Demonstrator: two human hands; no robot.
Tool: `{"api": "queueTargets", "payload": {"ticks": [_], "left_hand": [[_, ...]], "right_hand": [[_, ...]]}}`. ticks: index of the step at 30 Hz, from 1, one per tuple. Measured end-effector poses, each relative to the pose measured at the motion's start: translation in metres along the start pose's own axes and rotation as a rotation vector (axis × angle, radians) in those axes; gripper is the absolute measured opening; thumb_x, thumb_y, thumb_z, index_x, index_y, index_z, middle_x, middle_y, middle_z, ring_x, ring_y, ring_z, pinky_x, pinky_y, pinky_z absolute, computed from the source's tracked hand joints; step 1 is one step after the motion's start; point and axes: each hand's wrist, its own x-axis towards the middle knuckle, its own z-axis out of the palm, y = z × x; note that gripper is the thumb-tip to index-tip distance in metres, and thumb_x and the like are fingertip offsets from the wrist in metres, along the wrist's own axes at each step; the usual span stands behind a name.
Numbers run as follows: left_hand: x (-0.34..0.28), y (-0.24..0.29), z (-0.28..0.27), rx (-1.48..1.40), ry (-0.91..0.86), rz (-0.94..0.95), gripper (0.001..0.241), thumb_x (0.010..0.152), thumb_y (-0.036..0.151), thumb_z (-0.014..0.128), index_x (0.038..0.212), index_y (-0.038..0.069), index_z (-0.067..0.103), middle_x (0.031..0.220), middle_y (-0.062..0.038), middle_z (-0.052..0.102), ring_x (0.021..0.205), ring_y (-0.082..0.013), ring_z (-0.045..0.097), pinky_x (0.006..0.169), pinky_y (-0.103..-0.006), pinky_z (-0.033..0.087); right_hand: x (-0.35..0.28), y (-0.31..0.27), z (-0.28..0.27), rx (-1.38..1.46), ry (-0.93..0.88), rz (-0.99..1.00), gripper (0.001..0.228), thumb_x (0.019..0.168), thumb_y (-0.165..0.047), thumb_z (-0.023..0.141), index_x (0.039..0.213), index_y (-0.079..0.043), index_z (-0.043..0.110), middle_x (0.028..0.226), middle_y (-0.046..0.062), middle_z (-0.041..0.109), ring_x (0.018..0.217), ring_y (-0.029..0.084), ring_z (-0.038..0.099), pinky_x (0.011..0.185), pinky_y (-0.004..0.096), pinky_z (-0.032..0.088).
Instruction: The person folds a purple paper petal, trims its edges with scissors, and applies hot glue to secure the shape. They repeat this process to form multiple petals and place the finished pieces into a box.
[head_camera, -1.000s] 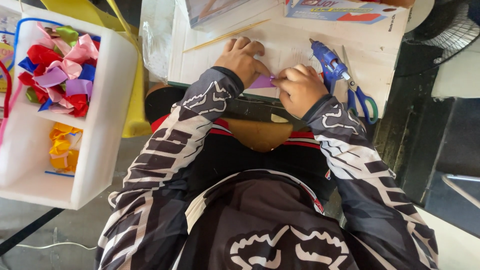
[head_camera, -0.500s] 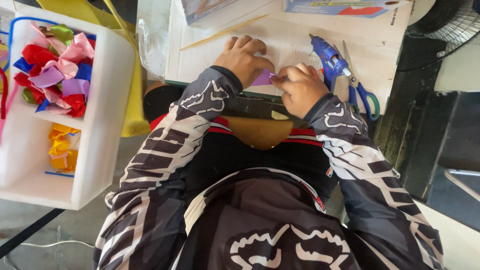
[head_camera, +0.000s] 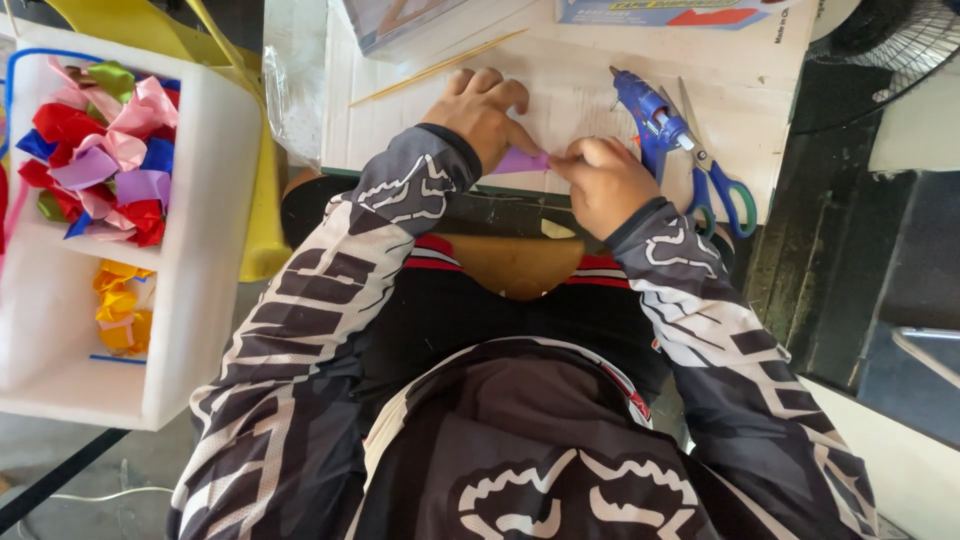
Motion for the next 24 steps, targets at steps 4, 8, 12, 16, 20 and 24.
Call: {"api": "queueTargets", "payload": {"ticks": [4, 8, 12, 16, 20, 24], "left_hand": [[0.001, -0.008, 0.015, 0.045, 0.097, 0.050, 0.030, 0.100, 0.035, 0.057, 0.109, 0.056, 0.076, 0.121, 0.002, 0.059, 0.110, -0.0320, 0.048, 0.097, -0.0472, 0.034], [0.004, -0.002, 0.003, 0.008, 0.009, -0.005, 0.034, 0.101, 0.030, 0.056, 0.109, 0.056, 0.076, 0.123, 0.002, 0.059, 0.116, -0.0324, 0.047, 0.103, -0.0485, 0.033], [0.006, -0.010, 0.016, -0.014, 0.090, 0.017, 0.039, 0.094, 0.020, 0.065, 0.104, 0.056, 0.078, 0.119, 0.004, 0.059, 0.115, -0.0309, 0.048, 0.102, -0.0481, 0.033], [0.007, -0.008, 0.016, 0.005, 0.081, 0.007, 0.038, 0.098, 0.024, 0.059, 0.104, 0.057, 0.077, 0.120, 0.004, 0.058, 0.117, -0.0308, 0.047, 0.104, -0.0478, 0.032], [0.008, -0.003, 0.010, -0.003, 0.030, -0.026, 0.036, 0.100, 0.028, 0.058, 0.105, 0.058, 0.076, 0.120, 0.004, 0.059, 0.114, -0.0300, 0.048, 0.102, -0.0469, 0.034], [0.010, 0.006, 0.000, -0.005, 0.001, -0.073, 0.042, 0.097, 0.019, 0.057, 0.101, 0.054, 0.079, 0.125, 0.000, 0.062, 0.114, -0.0322, 0.051, 0.097, -0.0499, 0.038]], "right_hand": [[-0.004, -0.004, 0.001, -0.127, 0.020, -0.038, 0.046, 0.085, 0.005, 0.056, 0.123, -0.010, 0.077, 0.109, 0.009, 0.063, 0.092, 0.037, 0.058, 0.077, 0.051, 0.054], [-0.004, -0.004, -0.007, 0.022, -0.012, 0.067, 0.055, 0.087, 0.010, 0.049, 0.138, -0.003, 0.064, 0.116, 0.012, 0.068, 0.103, 0.038, 0.060, 0.092, 0.049, 0.052], [-0.004, -0.013, -0.003, -0.064, 0.015, 0.038, 0.051, 0.089, 0.005, 0.054, 0.132, -0.016, 0.074, 0.102, 0.010, 0.059, 0.089, 0.037, 0.057, 0.082, 0.049, 0.053], [-0.007, -0.017, 0.002, -0.171, 0.027, 0.055, 0.053, 0.084, 0.004, 0.054, 0.129, -0.015, 0.074, 0.109, 0.008, 0.060, 0.091, 0.037, 0.055, 0.073, 0.053, 0.052], [-0.013, -0.019, 0.001, -0.128, 0.032, 0.091, 0.052, 0.085, 0.004, 0.053, 0.134, -0.005, 0.068, 0.118, 0.011, 0.063, 0.103, 0.038, 0.056, 0.084, 0.054, 0.052], [-0.018, -0.026, -0.002, 0.023, 0.150, 0.153, 0.044, 0.097, 0.006, 0.050, 0.140, 0.009, 0.056, 0.128, 0.025, 0.063, 0.117, 0.044, 0.059, 0.101, 0.051, 0.051]]}}
